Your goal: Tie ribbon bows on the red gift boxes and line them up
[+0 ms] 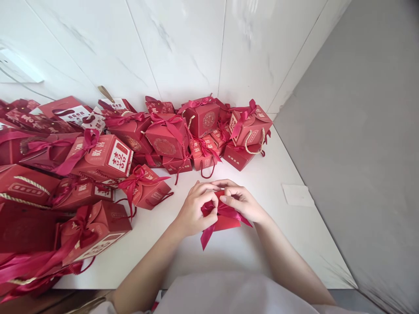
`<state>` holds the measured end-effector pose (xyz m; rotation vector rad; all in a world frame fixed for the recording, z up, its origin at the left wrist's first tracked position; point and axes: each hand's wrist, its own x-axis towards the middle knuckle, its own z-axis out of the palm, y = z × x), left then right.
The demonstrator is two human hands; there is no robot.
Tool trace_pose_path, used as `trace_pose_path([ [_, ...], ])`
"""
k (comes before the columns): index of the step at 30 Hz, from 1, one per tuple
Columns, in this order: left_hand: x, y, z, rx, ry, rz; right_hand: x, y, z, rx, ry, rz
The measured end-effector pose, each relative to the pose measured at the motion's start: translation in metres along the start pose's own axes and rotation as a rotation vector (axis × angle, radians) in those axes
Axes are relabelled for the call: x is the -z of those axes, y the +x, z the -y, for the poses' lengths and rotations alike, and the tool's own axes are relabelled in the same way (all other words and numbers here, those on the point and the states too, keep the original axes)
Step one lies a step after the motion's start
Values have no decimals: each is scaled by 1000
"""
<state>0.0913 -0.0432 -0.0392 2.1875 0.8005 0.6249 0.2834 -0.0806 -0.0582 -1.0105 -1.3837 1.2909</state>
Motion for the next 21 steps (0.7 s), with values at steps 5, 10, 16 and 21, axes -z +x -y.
trace_pose_path([
  [5,3,0,0,0,-9,13,1,0,-4,-15,20,5],
  [10,22,-3,9,51,-205,100,10,-3,1,-49,4,32],
  [16,39,-5,19,95,-150,144,17,-7,6,-58,-76,74],
  [21,36,-5,22,131,-181,104,17,-7,7,-18,-88,114],
])
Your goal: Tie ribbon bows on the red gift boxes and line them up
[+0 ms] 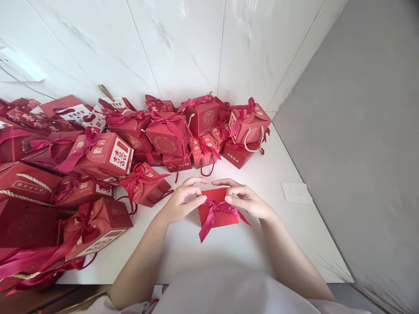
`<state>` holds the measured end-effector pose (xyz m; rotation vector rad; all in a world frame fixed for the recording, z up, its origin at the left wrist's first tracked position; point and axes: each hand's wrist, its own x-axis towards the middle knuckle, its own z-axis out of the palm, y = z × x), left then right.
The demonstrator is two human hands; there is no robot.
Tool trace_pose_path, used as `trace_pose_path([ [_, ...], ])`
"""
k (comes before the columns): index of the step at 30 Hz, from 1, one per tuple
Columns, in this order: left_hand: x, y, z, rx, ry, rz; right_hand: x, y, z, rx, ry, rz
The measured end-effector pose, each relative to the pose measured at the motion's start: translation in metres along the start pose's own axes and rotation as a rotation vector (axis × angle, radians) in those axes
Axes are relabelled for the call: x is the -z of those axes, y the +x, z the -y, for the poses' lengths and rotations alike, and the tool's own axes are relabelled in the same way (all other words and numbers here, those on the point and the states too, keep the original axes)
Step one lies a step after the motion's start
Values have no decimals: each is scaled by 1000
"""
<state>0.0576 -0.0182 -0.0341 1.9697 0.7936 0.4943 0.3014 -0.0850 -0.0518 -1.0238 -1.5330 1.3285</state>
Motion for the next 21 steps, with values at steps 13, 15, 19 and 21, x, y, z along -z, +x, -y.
trace_pose_path([
  [13,-2,-1,-8,-61,233,-207,-7,4,-6,-18,-33,-93],
  [15,0,-1,-8,-51,246,-191,-8,5,-7,-1,-57,-85],
  [19,3,-1,-8,-22,227,-152,-9,5,-6,32,-130,-92],
  [21,4,-1,-7,-14,213,-137,-8,5,-6,43,-173,-110],
])
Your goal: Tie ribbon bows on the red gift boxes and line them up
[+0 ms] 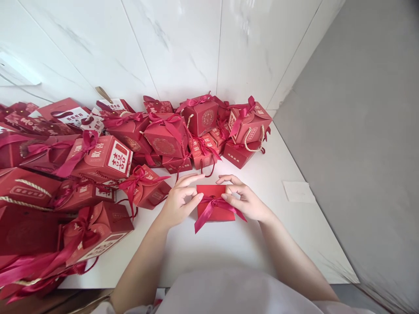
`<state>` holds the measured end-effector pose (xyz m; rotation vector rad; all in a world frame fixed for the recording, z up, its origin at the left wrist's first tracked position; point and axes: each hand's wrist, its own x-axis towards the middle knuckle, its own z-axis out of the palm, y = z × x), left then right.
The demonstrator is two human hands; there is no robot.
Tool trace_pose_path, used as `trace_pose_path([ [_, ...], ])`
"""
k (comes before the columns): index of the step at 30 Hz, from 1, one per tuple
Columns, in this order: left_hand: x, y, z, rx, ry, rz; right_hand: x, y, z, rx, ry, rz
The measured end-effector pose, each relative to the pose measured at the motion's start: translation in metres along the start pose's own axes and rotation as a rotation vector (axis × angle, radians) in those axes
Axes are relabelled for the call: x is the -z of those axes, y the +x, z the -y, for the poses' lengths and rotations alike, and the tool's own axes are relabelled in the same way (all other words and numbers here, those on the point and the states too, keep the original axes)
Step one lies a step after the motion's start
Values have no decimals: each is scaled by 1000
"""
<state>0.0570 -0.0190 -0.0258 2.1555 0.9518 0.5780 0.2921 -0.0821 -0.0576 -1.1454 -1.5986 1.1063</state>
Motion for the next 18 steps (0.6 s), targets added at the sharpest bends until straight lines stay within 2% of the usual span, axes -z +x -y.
trace_pose_path([
  [7,0,2,2,1,-55,39,3,-1,1,27,-95,-29],
  [13,-5,3,3,36,-112,53,5,-1,-3,-59,69,-38],
  [15,-7,2,4,30,-150,5,6,0,-2,-72,110,-73],
  [18,-12,2,2,8,-250,-141,8,0,0,-65,138,-124],
])
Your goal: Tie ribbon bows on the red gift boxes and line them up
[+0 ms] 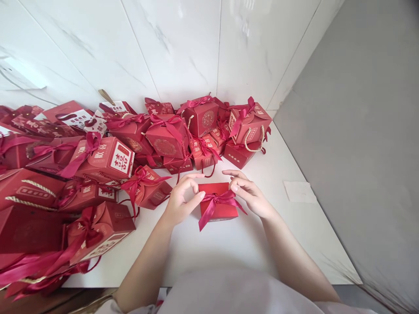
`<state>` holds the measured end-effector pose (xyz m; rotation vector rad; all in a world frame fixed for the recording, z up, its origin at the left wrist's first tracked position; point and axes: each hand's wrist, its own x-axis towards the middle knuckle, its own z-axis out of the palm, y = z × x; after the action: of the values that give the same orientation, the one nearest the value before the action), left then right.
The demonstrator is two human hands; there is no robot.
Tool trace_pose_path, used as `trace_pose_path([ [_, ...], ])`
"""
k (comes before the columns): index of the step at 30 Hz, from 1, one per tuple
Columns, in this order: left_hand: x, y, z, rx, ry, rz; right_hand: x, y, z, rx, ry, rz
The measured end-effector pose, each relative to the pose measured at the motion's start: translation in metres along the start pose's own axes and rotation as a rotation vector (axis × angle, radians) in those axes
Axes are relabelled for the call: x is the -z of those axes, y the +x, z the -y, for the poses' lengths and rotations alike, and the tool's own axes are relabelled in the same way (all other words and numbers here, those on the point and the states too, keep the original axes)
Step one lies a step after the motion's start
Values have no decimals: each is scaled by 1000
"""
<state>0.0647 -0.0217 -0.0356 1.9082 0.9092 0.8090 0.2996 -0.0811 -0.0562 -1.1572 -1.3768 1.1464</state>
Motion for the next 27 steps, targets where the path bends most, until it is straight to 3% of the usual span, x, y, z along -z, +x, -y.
trace_pose_path([
  [3,-10,-2,-3,-23,-29,-59,0,0,0,15,5,3],
  [8,-25,-4,-6,15,72,15,0,-2,3,56,-17,87],
  [15,-26,-4,-5,41,79,88,1,-3,7,63,-42,163],
  [27,-24,1,-5,-16,132,144,-16,5,-8,49,-7,-39],
])
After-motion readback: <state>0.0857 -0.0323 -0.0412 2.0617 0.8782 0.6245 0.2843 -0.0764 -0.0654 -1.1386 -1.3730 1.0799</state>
